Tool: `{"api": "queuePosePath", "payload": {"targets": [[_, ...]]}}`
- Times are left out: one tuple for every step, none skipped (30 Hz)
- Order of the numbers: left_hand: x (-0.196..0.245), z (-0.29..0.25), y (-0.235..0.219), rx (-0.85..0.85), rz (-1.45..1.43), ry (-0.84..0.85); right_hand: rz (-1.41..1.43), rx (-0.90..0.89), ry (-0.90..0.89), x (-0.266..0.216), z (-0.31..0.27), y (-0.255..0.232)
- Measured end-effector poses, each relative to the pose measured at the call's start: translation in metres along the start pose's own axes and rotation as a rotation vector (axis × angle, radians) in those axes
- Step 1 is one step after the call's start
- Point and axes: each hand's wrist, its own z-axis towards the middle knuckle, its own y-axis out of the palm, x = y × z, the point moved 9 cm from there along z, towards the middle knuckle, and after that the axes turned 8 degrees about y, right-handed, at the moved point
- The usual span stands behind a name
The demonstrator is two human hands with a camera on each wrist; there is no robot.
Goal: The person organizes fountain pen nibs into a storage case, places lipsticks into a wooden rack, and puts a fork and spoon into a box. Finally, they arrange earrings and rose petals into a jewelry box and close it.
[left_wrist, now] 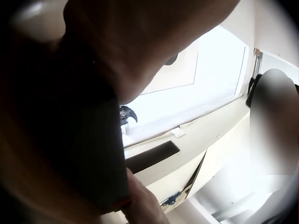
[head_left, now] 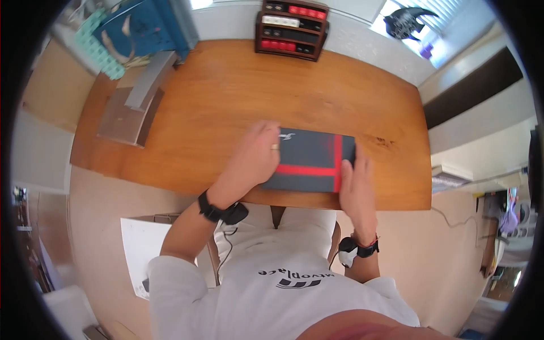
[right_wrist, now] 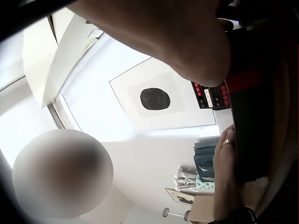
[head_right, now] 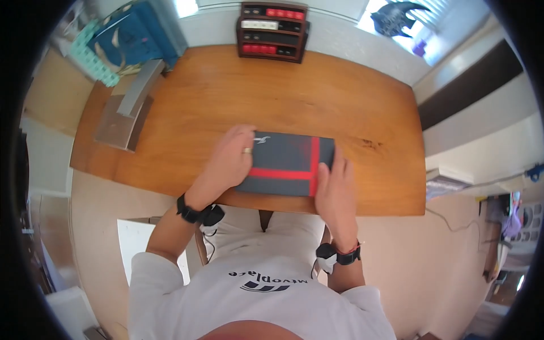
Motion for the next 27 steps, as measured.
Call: {"api": "queuePosePath", "payload": {"targets": [[-0.003, 0.005, 0.008, -0.027, -0.057, 0.024, -0.065, 0.042, -0.021, 0.006, 0.008, -0.005], [0.0, 0.014, 0.016, -0.054, -0.062, 0.057, -0.128, 0.082, -0.045, 0.014, 0.019, -0.01], [0.005, 0.024, 0.023, -0.081, -0.068, 0.088, -0.194, 0.131, -0.062, 0.029, 0.033, -0.012], [0.012, 0.037, 0.029, -0.066, -0.045, 0.074, -0.256, 0.18, -0.073, 0.043, 0.047, -0.017], [0.014, 0.046, 0.028, -0.057, -0.024, 0.069, -0.297, 0.154, -0.022, 0.057, 0.06, -0.022], [0.007, 0.049, 0.014, -0.036, -0.01, 0.058, -0.342, 0.138, 0.029, 0.068, 0.073, -0.027], [0.006, 0.055, 0.003, -0.047, 0.023, 0.044, -0.342, 0.14, 0.008, 0.071, 0.08, -0.034], [0.005, 0.063, -0.006, -0.064, 0.048, 0.034, -0.439, 0.202, 0.032, 0.078, 0.083, -0.047], [-0.002, 0.066, -0.032, -0.011, 0.205, 0.063, -0.533, 0.268, 0.061, 0.083, 0.081, -0.058], [-0.017, 0.064, -0.064, 0.042, 0.365, 0.096, -0.556, 0.335, 0.045, 0.081, 0.076, -0.064], [-0.039, 0.059, -0.097, 0.156, 0.485, 0.093, -0.556, 0.345, 0.048, 0.071, 0.071, -0.065], [-0.057, 0.049, -0.125, 0.261, 0.599, 0.098, -0.448, 0.319, -0.101, 0.041, 0.056, -0.063], [-0.074, 0.046, -0.159, 0.237, 0.702, -0.074, -0.34, 0.299, -0.235, 0.013, 0.037, -0.062], [-0.083, 0.036, -0.185, 0.34, 0.803, -0.021, -0.329, 0.194, -0.301, -0.013, 0.024, -0.051], [-0.101, 0.032, -0.209, 0.373, 0.844, 0.051, -0.313, 0.096, -0.354, -0.036, 0.014, -0.037], [-0.149, 0.025, -0.231, 0.316, 0.925, -0.269, -0.339, 0.04, -0.394, -0.051, 0.004, -0.021], [-0.183, 0.017, -0.252, 0.291, 0.96, -0.388, -0.36, -0.019, -0.436, -0.063, -0.003, -0.007], [-0.212, 0.006, -0.272, 0.328, 0.988, -0.398, -0.348, 0.007, -0.385, -0.063, -0.001, -0.001], [-0.236, -0.003, -0.291, 0.37, 1.014, -0.414, -0.408, 0.033, -0.378, -0.062, 0.003, 0.011], [-0.251, -0.011, -0.306, 0.306, 1.024, -0.534, -0.466, 0.056, -0.375, -0.059, 0.008, 0.021], [-0.267, -0.021, -0.32, 0.252, 1.033, -0.655, -0.455, 0.086, -0.341, -0.051, 0.018, 0.023], [-0.284, -0.03, -0.333, 0.222, 1.04, -0.689, -0.481, 0.113, -0.326, -0.043, 0.029, 0.023], [-0.303, -0.041, -0.344, 0.191, 1.048, -0.729, -0.507, 0.135, -0.314, -0.033, 0.04, 0.02], [-0.319, -0.046, -0.354, 0.125, 1.009, -0.786, -0.514, 0.133, -0.308, -0.02, 0.056, 0.015], [-0.337, -0.053, -0.364, 0.061, 0.97, -0.846, -0.521, 0.13, -0.307, -0.004, 0.075, 0.007], [-0.378, -0.063, -0.378, 0.059, 0.918, -0.776, -0.532, 0.124, -0.281, 0.013, 0.097, -0.001], [-0.409, -0.071, -0.386, 0.051, 0.865, -0.705, -0.542, 0.115, -0.254, 0.034, 0.119, -0.008]]}}
